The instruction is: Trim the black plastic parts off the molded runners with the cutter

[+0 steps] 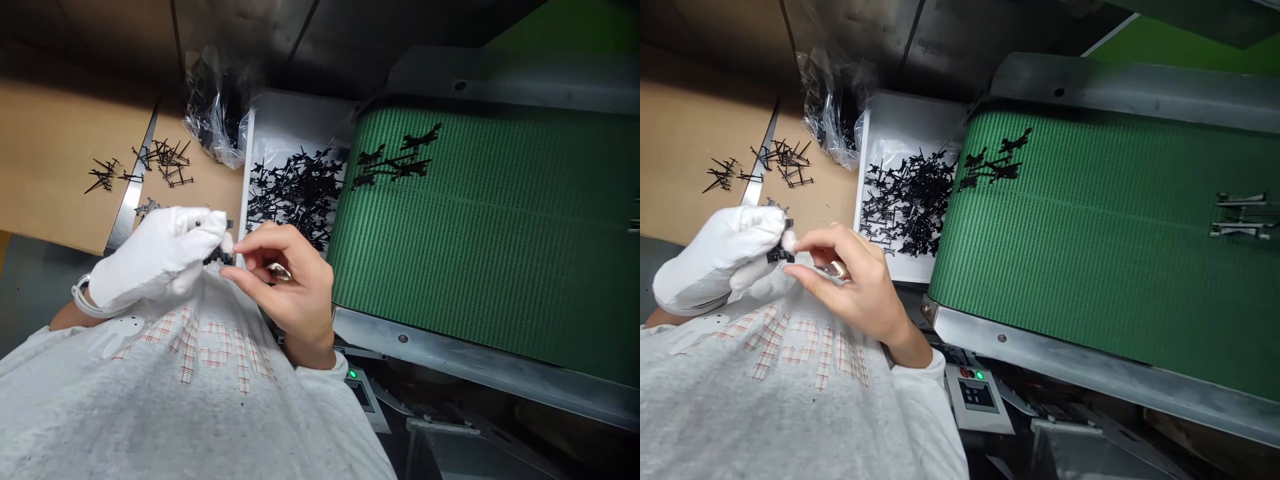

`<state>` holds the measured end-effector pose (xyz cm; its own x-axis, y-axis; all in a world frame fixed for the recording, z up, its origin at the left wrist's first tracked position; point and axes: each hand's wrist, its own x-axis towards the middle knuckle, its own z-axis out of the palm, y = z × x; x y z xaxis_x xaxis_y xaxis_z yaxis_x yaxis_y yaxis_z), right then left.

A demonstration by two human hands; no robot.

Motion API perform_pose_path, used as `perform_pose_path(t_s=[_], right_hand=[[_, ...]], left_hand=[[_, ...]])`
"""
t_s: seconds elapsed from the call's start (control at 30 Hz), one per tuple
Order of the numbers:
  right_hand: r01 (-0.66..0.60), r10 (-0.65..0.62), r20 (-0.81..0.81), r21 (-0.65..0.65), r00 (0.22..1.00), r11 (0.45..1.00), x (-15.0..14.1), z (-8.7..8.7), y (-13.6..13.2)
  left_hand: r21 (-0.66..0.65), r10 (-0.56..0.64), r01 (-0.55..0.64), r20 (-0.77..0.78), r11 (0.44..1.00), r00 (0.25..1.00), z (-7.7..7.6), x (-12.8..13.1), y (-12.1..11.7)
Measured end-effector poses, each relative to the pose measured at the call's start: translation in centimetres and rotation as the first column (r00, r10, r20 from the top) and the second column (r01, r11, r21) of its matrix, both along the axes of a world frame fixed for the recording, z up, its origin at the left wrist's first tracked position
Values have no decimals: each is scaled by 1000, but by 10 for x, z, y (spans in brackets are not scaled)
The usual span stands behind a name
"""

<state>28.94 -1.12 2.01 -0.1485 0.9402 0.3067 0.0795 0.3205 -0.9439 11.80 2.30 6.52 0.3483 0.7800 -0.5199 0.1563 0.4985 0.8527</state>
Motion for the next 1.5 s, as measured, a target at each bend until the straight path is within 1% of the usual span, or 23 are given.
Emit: perform_pose_path(t_s=[0.1,0.17,0.27,0.4,0.47,0.5,0.57,0.6,0.67,0.73,0.77,0.8,0.83,0.87,0.9,0.93,0.97,1.03,1.13,1.23,1.33,1.4,1.5], right_hand=[[35,-36,-22,-45,999,998,-2,-1,0],[25,-28,-45,-66,999,998,-2,-2,0],[-22,16,-82,-66,996,998,0,-5,1],[-99,97,-124,-11,988,995,6,-7,6],[-98,99,-115,15,988,995,11,-7,7],[-88,90,-100,23,991,996,13,-7,7],[-56,56,-49,15,997,998,20,-8,6],[-33,33,-16,2,999,999,23,-10,4],[14,-12,55,-52,998,999,29,-15,1],[46,-30,116,-135,993,990,34,-25,-2],[55,-27,150,-186,988,981,36,-32,-3],[72,-24,195,-246,981,967,38,-41,-3],[105,-26,253,-306,967,946,39,-51,-3],[170,-45,326,-366,944,915,40,-62,-2],[269,-77,424,-417,903,868,41,-75,-2],[334,-102,479,-431,872,838,42,-88,-2],[375,-112,518,-437,848,817,43,-101,-3],[462,-121,606,-448,787,765,45,-125,-6],[556,-68,717,-472,694,684,48,-151,-14],[614,-6,782,-486,624,622,46,-163,-23],[651,18,814,-478,581,590,42,-166,-24],[678,-2,831,-453,557,580,40,-164,-19],[724,-74,854,-387,515,571,40,-158,-6]], left_hand=[[-19,14,-14,24,1000,1000,-4,-1,-2],[-27,6,-5,29,1000,1000,-6,-2,-3],[-77,-4,7,33,997,999,-7,-4,-2],[-103,-54,55,9,993,998,-1,-2,-2],[-73,-76,76,7,994,997,2,-1,-1],[-34,-85,85,3,996,996,2,-3,0],[63,-113,117,-61,991,992,-5,-12,7],[111,-125,138,-115,984,986,-13,-20,12],[114,-147,184,-273,976,951,-40,-42,25],[73,-171,215,-386,974,906,-77,-70,39],[20,-200,237,-470,971,860,-98,-84,44],[-27,-228,249,-505,968,832,-118,-96,47],[-61,-241,247,-529,967,814,-138,-107,49],[-83,-241,236,-554,968,797,-155,-116,49],[-85,-221,212,-589,973,777,-170,-122,49],[-87,-207,196,-624,977,753,-183,-127,48],[-79,-188,182,-653,980,733,-192,-130,46],[-42,-143,159,-695,986,704,-204,-132,44],[63,-57,145,-715,987,696,-206,-129,39],[175,22,153,-724,973,689,-198,-126,30],[224,60,176,-763,959,644,-193,-123,25],[207,53,192,-800,959,597,-193,-121,27],[162,29,209,-851,964,524,-194,-120,38]])
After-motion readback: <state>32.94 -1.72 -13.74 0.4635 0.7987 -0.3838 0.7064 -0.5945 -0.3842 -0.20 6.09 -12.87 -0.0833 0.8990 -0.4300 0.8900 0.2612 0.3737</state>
